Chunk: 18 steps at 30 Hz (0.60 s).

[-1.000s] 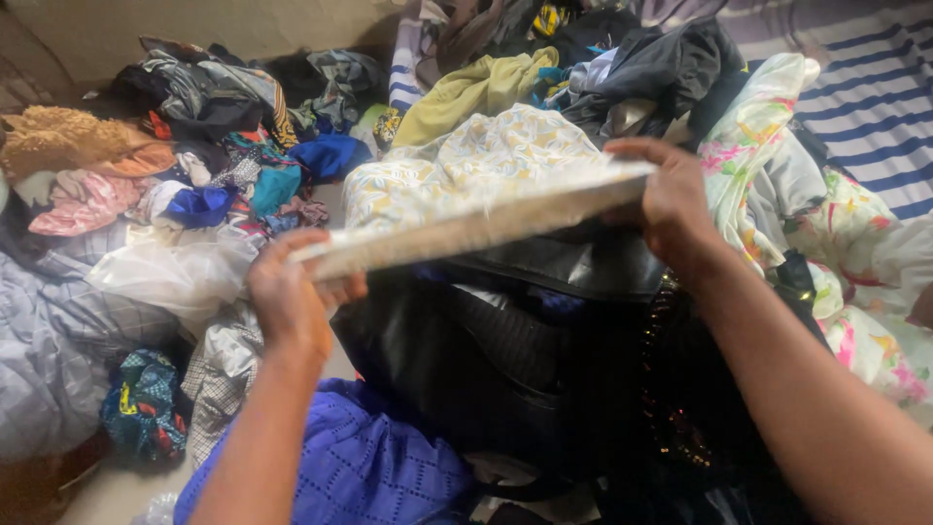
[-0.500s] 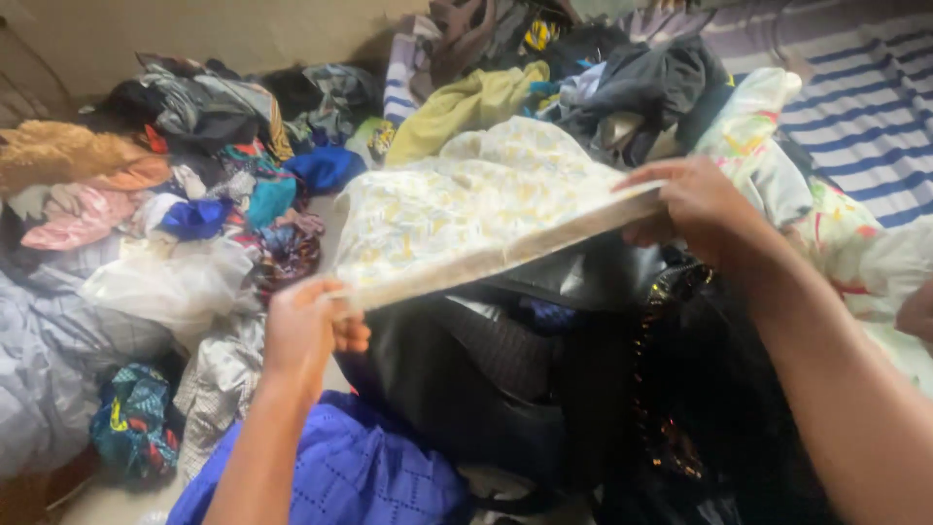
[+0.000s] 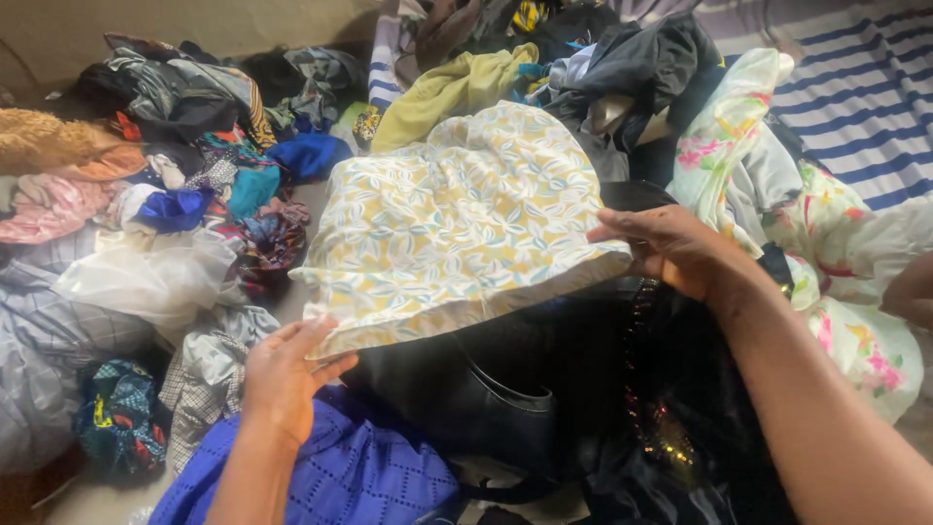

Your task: The person packs a black bag by hand, first placing a black sequined garment inside. They then pick up a patterned yellow and white garment, turn it over to find the zipper, and fold it before tucking it into the bag.

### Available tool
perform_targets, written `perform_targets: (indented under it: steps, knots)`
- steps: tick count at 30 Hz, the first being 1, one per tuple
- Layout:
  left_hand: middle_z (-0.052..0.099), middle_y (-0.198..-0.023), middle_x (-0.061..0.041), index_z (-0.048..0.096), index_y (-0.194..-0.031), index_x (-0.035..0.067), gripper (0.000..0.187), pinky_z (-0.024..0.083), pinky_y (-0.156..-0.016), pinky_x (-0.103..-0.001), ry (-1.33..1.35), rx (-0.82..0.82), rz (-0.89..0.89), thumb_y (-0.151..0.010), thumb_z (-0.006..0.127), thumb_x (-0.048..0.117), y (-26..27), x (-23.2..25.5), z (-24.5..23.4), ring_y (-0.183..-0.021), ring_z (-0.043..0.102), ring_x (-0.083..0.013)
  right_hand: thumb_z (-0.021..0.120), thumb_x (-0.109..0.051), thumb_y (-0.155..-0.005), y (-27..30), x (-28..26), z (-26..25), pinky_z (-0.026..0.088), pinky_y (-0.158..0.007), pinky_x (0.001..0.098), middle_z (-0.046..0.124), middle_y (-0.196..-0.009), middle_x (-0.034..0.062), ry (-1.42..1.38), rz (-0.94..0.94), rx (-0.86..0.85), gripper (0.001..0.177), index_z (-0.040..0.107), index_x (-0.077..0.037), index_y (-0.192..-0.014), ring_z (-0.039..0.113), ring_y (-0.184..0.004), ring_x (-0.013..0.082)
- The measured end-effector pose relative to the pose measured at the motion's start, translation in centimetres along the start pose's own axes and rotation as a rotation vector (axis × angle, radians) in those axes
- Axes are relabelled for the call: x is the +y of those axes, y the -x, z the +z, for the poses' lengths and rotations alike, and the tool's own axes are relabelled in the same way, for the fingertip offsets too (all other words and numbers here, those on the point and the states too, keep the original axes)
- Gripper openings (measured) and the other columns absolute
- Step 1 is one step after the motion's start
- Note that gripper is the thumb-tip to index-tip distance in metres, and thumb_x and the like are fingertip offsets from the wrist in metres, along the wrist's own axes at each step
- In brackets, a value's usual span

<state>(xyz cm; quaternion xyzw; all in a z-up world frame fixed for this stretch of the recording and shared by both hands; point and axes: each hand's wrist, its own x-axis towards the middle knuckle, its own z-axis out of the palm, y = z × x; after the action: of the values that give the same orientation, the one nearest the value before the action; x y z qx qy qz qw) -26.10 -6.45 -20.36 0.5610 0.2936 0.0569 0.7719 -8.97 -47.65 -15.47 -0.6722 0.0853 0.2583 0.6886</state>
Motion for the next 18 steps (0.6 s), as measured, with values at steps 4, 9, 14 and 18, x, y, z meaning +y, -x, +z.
perform_targets:
  steps: [4,9,14,18]
  knots:
    - [0.067,-0.099,-0.012,0.066,-0.102,-0.006,0.022,0.065,-0.075,-0.04,-0.024,0.056,0.117,-0.084,0.072,0.004,-1.2,-0.9,1.7,-0.083,0.07,-0.0202,0.079,-0.005,-0.08,-3.8,3.8,-0.4,0.056,-0.07,0.0309,0.077,-0.089,0.0127,0.072,-0.168,0.035,0.026,0.075,0.009,-0.101,0.072,-0.073,0.0189]
    - [0.065,-0.092,-0.007,0.07,-0.102,0.001,0.029,0.057,-0.067,-0.032,-0.11,0.053,0.287,-0.075,0.067,-0.007,-1.8,-0.9,5.2,-0.077,0.065,-0.0201,0.078,0.0,-0.069,-1.3,0.8,4.7,0.056,-0.066,0.0326,0.076,-0.085,0.0161,0.59,-0.384,0.249,0.035,0.077,0.002,-0.104,0.072,-0.07,0.0199]
    - [0.071,-0.09,-0.01,0.076,-0.1,0.006,0.031,0.055,-0.074,-0.033,-0.711,0.154,0.625,-0.07,0.073,0.003,-1.8,-0.2,9.0,-0.078,0.067,-0.0206,0.08,-0.007,-0.066,-2.1,0.4,8.2,0.057,-0.073,0.0327,0.076,-0.092,0.0162,0.802,-0.682,0.257,0.045,0.074,-0.005,-0.111,0.074,-0.077,0.0214]
    - [0.075,-0.097,-0.013,0.074,-0.104,0.004,0.035,0.053,-0.082,-0.032,-0.652,0.019,0.782,-0.068,0.075,0.005,-2.1,-0.3,11.1,-0.087,0.07,-0.0212,0.072,-0.008,-0.073,-2.1,0.4,12.0,0.059,-0.075,0.0358,0.076,-0.092,0.0175,0.799,-0.8,0.2,0.048,0.069,-0.008,-0.12,0.077,-0.08,0.0247]
